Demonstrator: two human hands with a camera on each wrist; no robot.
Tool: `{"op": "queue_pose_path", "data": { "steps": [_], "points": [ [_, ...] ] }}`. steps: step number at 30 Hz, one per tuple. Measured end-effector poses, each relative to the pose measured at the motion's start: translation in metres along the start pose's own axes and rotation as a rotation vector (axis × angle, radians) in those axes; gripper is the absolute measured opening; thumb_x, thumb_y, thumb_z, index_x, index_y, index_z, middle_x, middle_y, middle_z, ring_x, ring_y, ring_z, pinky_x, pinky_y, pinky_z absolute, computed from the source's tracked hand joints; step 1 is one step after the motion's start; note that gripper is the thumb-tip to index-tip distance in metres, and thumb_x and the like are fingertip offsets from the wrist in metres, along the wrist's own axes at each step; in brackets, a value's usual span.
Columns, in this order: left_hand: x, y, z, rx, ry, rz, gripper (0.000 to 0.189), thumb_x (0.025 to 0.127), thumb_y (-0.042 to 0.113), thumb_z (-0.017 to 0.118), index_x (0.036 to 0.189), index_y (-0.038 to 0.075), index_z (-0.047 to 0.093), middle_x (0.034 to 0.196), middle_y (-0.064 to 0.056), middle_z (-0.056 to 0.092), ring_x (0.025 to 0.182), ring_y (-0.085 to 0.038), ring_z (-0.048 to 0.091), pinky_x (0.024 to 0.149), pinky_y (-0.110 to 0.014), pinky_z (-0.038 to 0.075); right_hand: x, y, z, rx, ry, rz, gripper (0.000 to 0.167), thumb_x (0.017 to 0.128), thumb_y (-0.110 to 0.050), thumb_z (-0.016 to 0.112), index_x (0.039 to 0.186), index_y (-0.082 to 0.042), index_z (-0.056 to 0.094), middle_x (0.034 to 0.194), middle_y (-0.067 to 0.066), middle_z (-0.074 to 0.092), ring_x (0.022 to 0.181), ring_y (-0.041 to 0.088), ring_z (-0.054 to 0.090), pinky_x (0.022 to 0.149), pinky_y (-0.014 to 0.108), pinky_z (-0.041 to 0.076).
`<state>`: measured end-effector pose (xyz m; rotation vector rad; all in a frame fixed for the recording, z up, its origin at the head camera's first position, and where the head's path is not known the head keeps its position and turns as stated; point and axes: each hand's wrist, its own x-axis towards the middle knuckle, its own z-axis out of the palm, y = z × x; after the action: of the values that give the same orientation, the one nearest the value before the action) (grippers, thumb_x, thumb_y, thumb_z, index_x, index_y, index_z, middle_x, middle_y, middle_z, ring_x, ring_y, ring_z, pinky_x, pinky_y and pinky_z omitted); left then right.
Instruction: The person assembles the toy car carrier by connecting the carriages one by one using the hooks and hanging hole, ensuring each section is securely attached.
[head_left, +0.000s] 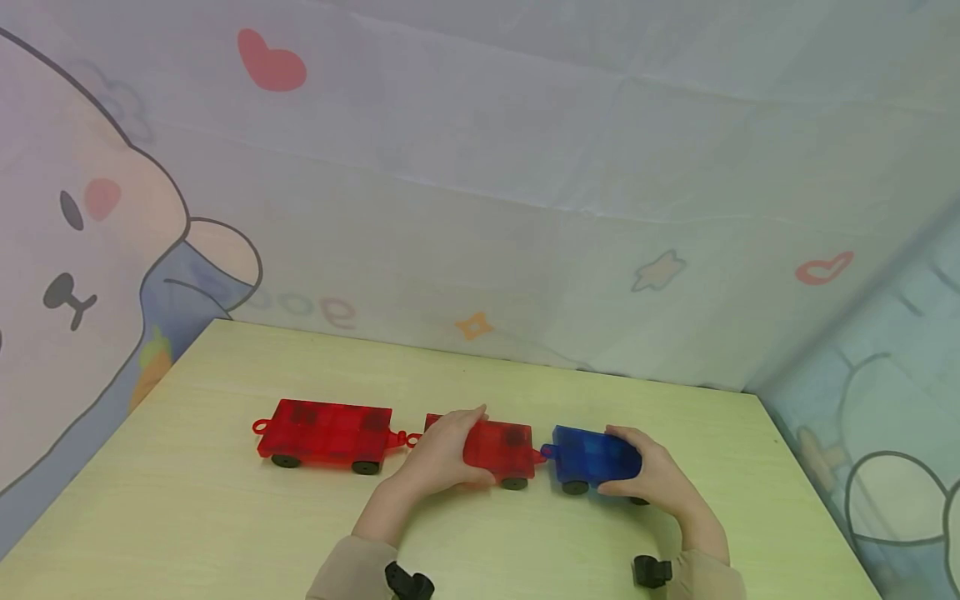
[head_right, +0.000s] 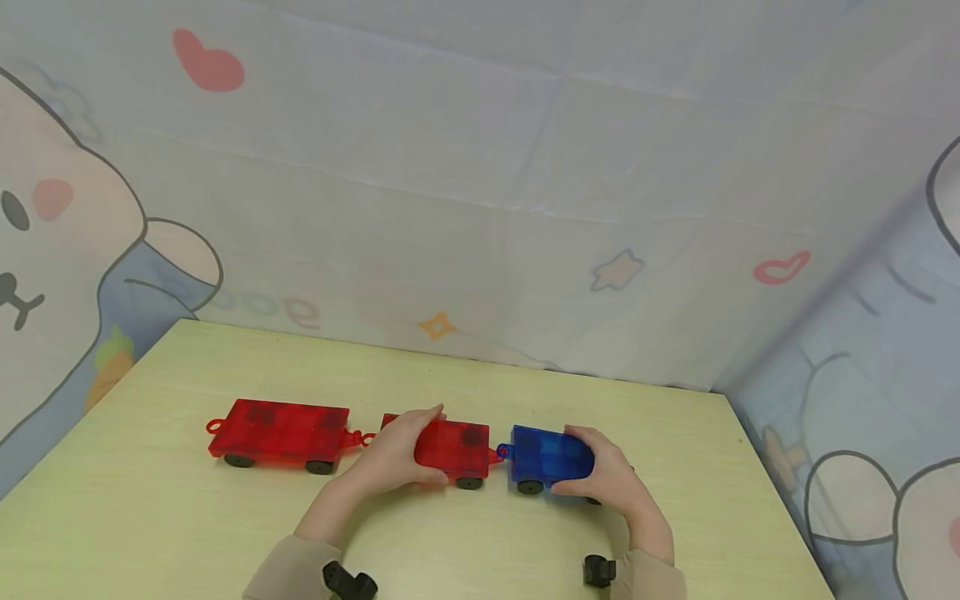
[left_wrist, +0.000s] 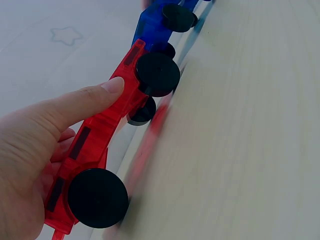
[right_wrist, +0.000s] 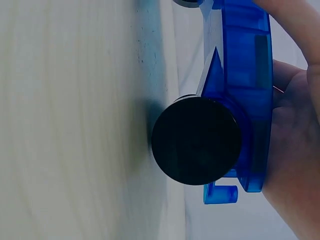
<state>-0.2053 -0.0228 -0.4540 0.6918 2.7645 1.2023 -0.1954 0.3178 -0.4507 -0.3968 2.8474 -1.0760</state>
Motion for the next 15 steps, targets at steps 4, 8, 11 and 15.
{"op": "queue_pose_path", "data": {
  "steps": [4, 8, 11, 15],
  "points": [
    [-0.0002, -0.0001, 0.0001, -0.002, 0.000, -0.003, 0.091, 0.073, 0.030, 0.086, 0.147, 0.002, 0.041, 0.142, -0.009, 0.053, 0.135, -0.034, 0.044, 0.107, -0.056, 0.041, -0.0003, -0.0019, -0.0004, -0.006, -0.004, -0.003, 0.090, 0.072, -0.031, 0.087, 0.144, 0.000, 0.043, 0.146, 0.024, 0.045, 0.137, 0.050, 0.035, 0.106, 0.067, 0.034],
    [-0.0005, 0.0002, -0.0001, -0.005, -0.002, -0.004, 0.091, 0.073, 0.030, 0.086, 0.147, 0.002, 0.041, 0.143, -0.009, 0.053, 0.135, -0.034, 0.043, 0.107, -0.056, 0.041, -0.0004, -0.0028, -0.0005, -0.015, -0.003, -0.005, 0.090, 0.071, -0.031, 0.087, 0.144, 0.000, 0.043, 0.146, 0.024, 0.045, 0.136, 0.050, 0.036, 0.106, 0.067, 0.034],
    [-0.0006, 0.0005, -0.0002, -0.006, -0.002, -0.003, 0.091, 0.073, 0.030, 0.086, 0.147, 0.001, 0.041, 0.142, -0.009, 0.053, 0.135, -0.034, 0.043, 0.107, -0.056, 0.041, -0.0001, -0.0025, -0.0004, -0.016, -0.001, -0.005, 0.090, 0.071, -0.031, 0.087, 0.144, 0.000, 0.043, 0.146, 0.024, 0.045, 0.137, 0.050, 0.035, 0.106, 0.067, 0.034],
    [-0.0007, 0.0010, -0.0006, -0.007, -0.001, -0.004, 0.092, 0.073, 0.030, 0.086, 0.147, 0.002, 0.040, 0.143, -0.009, 0.053, 0.136, -0.034, 0.043, 0.107, -0.056, 0.041, 0.0000, -0.0031, -0.0003, -0.016, -0.001, -0.009, 0.090, 0.071, -0.031, 0.087, 0.144, 0.001, 0.043, 0.146, 0.024, 0.045, 0.137, 0.050, 0.035, 0.106, 0.067, 0.033]
  ]
}}
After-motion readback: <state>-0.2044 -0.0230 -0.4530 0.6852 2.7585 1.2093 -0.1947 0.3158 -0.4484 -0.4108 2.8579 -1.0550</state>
